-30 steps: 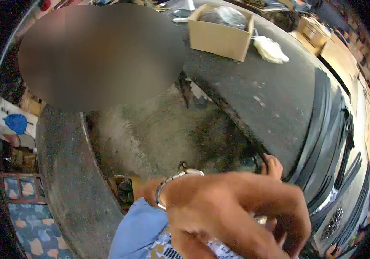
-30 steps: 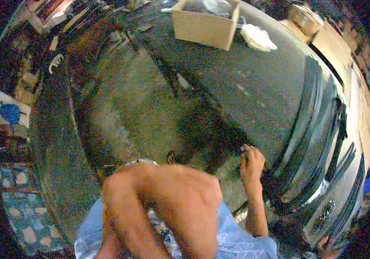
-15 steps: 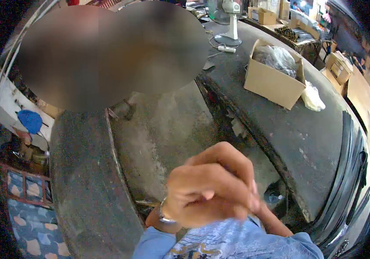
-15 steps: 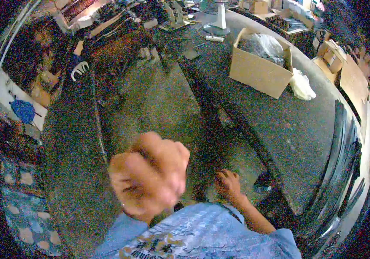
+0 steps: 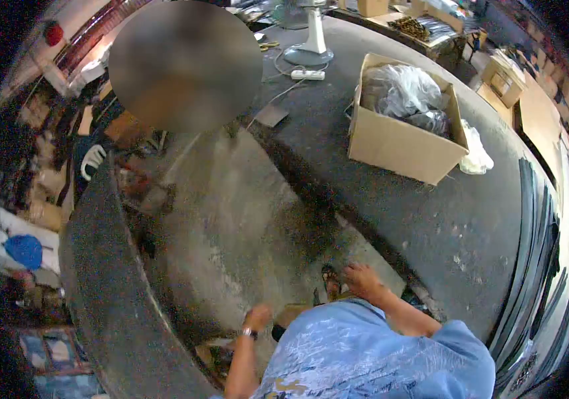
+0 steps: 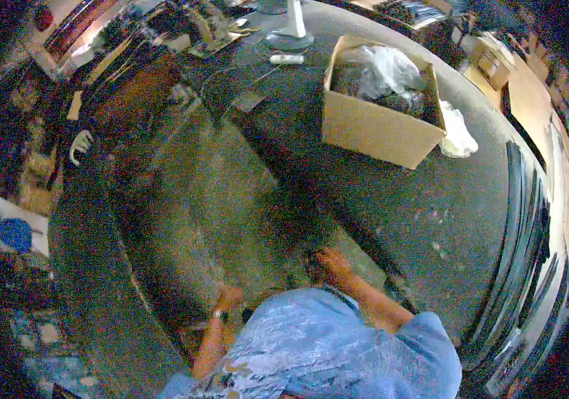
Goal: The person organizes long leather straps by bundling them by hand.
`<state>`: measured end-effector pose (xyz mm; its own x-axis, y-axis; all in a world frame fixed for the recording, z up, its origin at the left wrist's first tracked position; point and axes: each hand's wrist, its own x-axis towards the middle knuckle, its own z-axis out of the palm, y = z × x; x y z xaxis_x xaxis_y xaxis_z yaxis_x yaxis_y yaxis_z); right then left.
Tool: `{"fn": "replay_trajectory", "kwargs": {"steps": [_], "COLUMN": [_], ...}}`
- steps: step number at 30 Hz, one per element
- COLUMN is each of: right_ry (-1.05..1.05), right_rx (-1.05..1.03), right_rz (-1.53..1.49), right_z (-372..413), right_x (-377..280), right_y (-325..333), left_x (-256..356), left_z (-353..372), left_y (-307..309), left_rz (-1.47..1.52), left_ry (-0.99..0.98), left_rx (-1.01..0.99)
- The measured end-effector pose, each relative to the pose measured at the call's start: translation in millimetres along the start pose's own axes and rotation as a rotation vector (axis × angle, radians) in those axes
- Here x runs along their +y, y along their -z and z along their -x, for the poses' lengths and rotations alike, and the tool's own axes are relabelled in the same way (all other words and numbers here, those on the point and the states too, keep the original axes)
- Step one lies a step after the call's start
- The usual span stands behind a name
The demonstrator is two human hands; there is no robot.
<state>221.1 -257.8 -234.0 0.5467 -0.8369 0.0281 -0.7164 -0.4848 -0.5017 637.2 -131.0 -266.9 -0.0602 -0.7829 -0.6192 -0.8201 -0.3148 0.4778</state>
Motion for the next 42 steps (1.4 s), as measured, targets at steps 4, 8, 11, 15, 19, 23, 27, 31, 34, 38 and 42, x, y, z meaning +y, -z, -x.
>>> {"fn": "replay_trajectory", "kwargs": {"steps": [4, 8, 11, 15, 19, 23, 27, 31, 34, 38, 42], "right_ry": [0.171, 0.326, 0.29, 0.249, 0.377, 0.433, 0.489, 0.511, 0.709, 0.543, 0.451], "right_rx": [0.104, 0.112, -0.075, -0.263, -0.267, -0.386, -0.312, -0.29, -0.241, -0.489, -0.559], "right_rz": [0.001, -0.02, -0.089, 0.055, 0.069, 0.062, 0.008, -0.013, 0.33, -0.086, -0.079], "right_z": [-119.1, -214.1, -271.9, -338.9, -398.6, -479.7, -559.1, -621.0, -657.8, -693.8, -753.4], "right_x": [-3.8, -9.7, -25.3, -59.2, -106.6, -151.6, -205.2, -207.2, -182.1, -223.7, -236.9], "right_y": [24.3, 30.4, 30.1, -12.7, -33.7, -79.3, -66.8, -97.3, -172.4, -125.1, -148.8], "left_x": [-70.0, -83.4, -91.7, -118.9, -176.5, -269.1, -345.2, -412.1, -346.2, -303.0, -321.3], "left_z": [10.6, -3.9, -27.3, -54.2, -80.2, -111.5, -134.7, -186.2, -191.6, -228.5, -259.1], "left_y": [-35.7, -63.2, -66.2, -45.7, 10.0, 97.0, 177.3, 205.5, 284.1, 362.9, 419.4], "left_rz": [0.104, 0.342, 0.46, 0.574, 0.657, 0.776, 0.993, 1.396, 1.898, 1.835, 1.674], "left_ry": [0.371, 0.564, 0.605, 0.605, 0.588, 0.552, 0.542, 0.37, 0.233, 0.504, 0.475], "left_rx": [-0.085, 0.019, 0.059, 0.129, 0.217, 0.369, 0.561, 0.668, 0.792, 0.736, 0.671]}}
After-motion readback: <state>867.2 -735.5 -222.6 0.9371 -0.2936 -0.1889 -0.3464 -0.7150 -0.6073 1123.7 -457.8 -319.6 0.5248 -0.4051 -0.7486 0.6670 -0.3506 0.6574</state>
